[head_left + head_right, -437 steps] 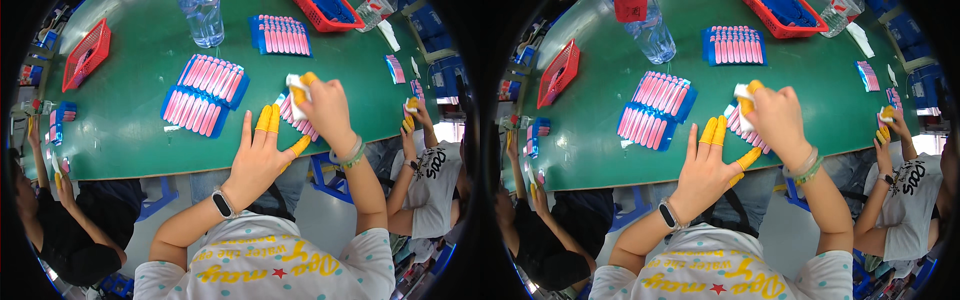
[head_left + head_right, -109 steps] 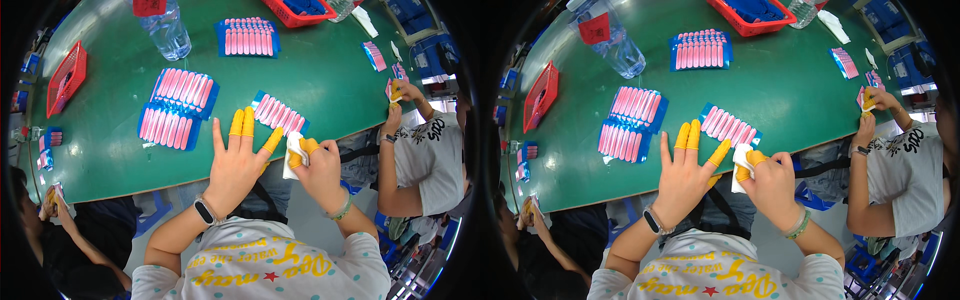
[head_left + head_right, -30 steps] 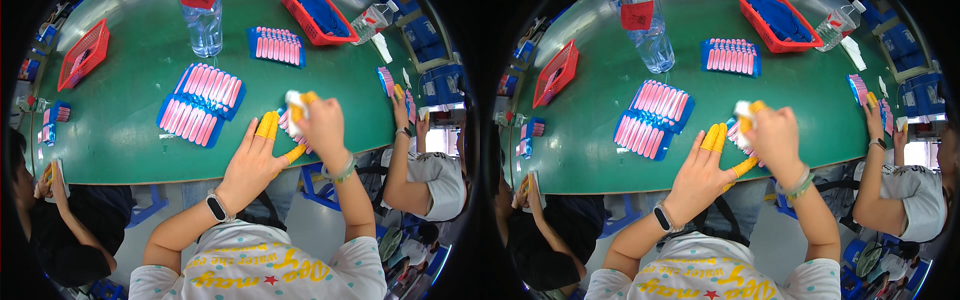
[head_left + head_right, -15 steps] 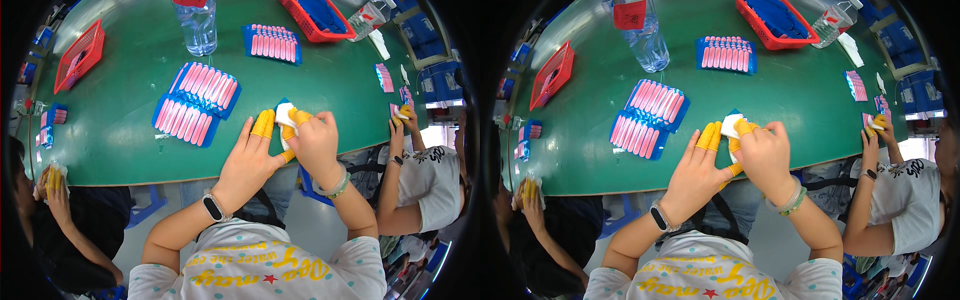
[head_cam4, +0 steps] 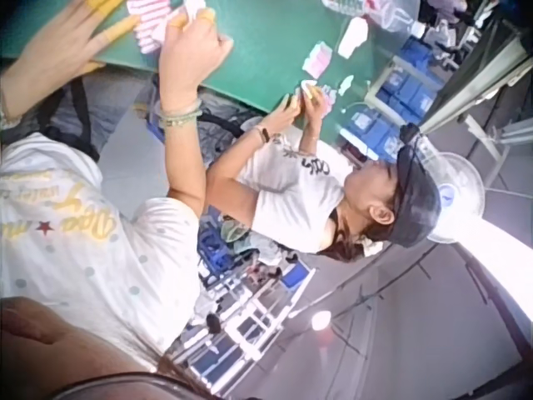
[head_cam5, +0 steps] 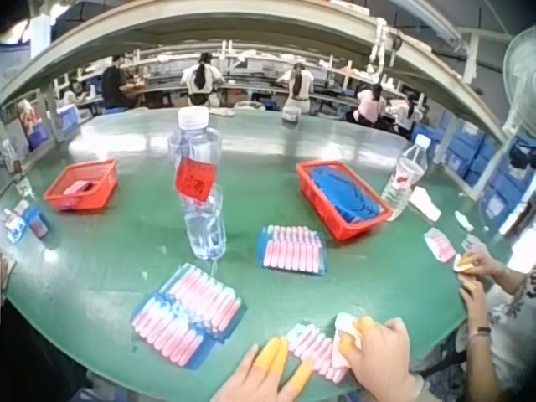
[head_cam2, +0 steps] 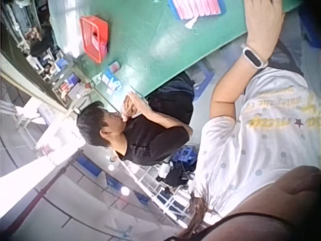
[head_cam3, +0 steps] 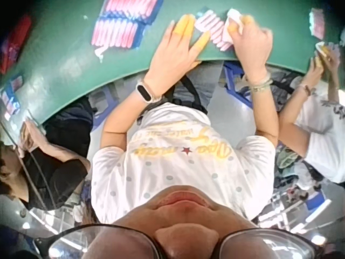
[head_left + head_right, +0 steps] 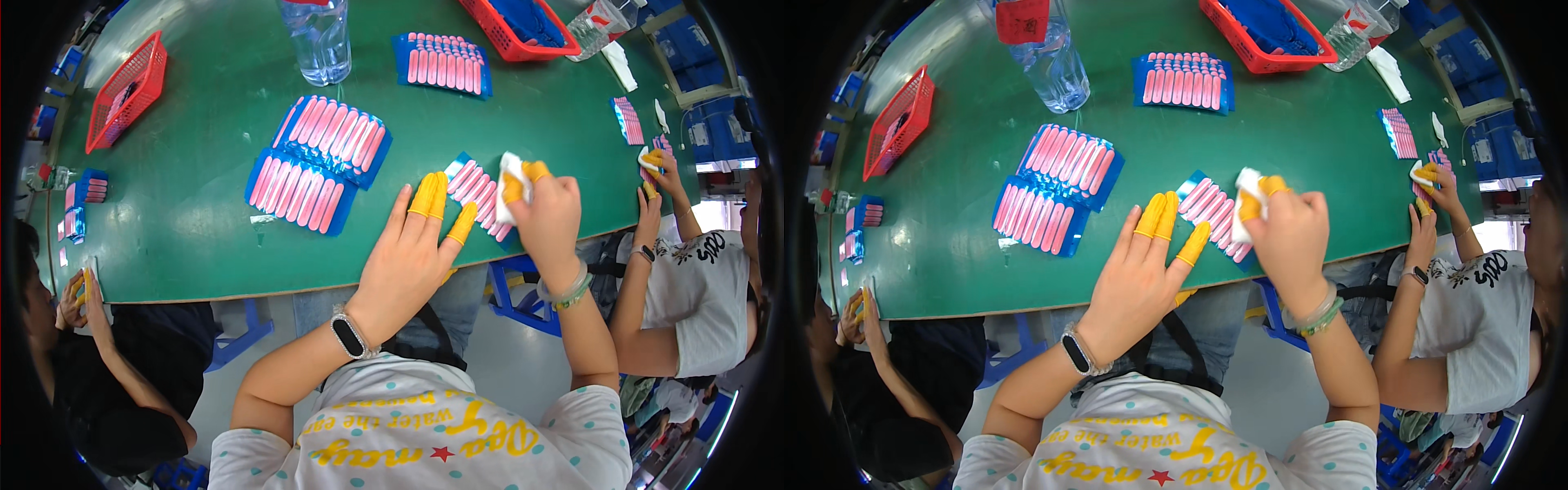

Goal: The person wipes small pink and blue plastic components clean with a cleaning cloth and liquid cleaner, using finger cots for protection.

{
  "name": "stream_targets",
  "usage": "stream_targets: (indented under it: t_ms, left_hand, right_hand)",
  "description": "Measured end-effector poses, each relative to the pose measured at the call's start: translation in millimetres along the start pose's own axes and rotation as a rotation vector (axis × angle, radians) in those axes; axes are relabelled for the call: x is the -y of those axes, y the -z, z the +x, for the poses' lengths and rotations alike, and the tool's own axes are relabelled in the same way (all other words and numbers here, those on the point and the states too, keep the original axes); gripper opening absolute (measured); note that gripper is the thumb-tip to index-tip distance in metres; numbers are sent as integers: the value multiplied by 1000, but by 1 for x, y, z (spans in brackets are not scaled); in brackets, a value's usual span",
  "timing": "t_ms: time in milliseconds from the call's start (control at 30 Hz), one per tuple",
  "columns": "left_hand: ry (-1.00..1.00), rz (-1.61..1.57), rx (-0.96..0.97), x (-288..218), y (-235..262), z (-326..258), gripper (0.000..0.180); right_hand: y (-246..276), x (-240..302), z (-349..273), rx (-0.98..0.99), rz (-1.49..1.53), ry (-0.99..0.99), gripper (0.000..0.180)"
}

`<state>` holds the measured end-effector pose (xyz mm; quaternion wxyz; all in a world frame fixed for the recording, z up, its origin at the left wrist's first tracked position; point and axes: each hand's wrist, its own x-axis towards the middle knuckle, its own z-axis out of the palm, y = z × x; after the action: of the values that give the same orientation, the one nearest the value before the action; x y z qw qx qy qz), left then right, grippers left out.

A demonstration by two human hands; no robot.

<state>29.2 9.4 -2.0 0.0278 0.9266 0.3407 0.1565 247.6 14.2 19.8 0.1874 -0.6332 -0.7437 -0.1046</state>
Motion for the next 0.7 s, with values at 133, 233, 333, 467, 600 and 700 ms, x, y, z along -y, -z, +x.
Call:
stream_targets:
  t_ms: [133, 233, 333, 467, 600, 700]
  left_hand:
    - [11, -15, 12, 1, -2, 1, 70]
    - [18, -30, 15, 1, 1, 1, 72]
    - [20, -78, 18, -2, 3, 2, 70]
    - [22, -55, 40, 0, 1, 0, 69]
    - [1, -53, 40, 0, 1, 0, 70]
    - [12, -39, 26, -2, 2, 1, 68]
  right_hand:
    - [4, 21, -17, 26, 21, 17, 23]
    - [8, 14, -16, 23, 120, 29, 26]
    - [5, -10, -17, -21, 18, -163, 21]
    - [4, 7, -20, -20, -5, -106, 21]
    - [11, 12, -35, 57, 88, -49, 22]
    - [11, -1, -25, 29, 39, -174, 23]
